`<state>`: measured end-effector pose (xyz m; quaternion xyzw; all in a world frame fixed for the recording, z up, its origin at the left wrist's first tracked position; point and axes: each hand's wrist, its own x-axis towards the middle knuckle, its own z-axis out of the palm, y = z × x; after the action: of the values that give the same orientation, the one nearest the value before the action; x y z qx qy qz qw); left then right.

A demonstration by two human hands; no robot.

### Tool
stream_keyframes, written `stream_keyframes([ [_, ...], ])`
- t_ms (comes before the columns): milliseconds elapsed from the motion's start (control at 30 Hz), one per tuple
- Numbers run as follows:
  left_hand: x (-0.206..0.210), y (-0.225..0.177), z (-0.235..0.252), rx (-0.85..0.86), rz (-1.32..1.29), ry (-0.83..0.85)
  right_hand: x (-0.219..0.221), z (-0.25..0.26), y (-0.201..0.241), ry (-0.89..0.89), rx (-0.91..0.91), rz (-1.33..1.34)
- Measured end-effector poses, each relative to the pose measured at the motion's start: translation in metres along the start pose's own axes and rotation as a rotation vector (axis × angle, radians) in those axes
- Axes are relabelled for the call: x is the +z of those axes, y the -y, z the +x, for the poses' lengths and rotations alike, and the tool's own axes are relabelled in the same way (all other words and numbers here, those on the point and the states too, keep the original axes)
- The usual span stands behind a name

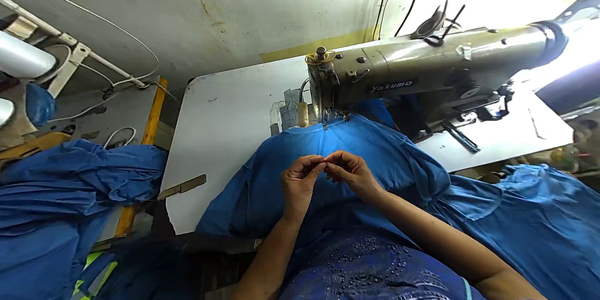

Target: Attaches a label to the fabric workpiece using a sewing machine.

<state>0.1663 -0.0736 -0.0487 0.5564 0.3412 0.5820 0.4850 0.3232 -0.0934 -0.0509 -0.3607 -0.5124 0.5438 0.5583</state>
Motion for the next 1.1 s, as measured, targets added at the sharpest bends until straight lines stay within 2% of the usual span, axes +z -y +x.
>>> stream_keyframes([
  [133,0.001,0.004,-0.003,0.051,0.062,0.011,-0.002,0.001,-0.004,0.006,-0.070,-0.057],
  [367,-0.003,0.010,-0.005,0.320,0.485,0.045,-0.008,0.005,-0.005,-0.009,-0.195,-0.229],
  [467,-0.004,0.011,-0.007,0.367,0.565,0.069,-0.011,0.006,-0.005,-0.013,-0.281,-0.357],
  [700,-0.006,0.005,-0.012,0.348,0.619,0.117,-0.024,0.011,-0.001,0.149,-0.358,-0.448],
  [1100,0.002,0.009,-0.009,0.250,0.549,0.088,-0.033,0.019,0.010,0.213,-0.362,-0.630],
])
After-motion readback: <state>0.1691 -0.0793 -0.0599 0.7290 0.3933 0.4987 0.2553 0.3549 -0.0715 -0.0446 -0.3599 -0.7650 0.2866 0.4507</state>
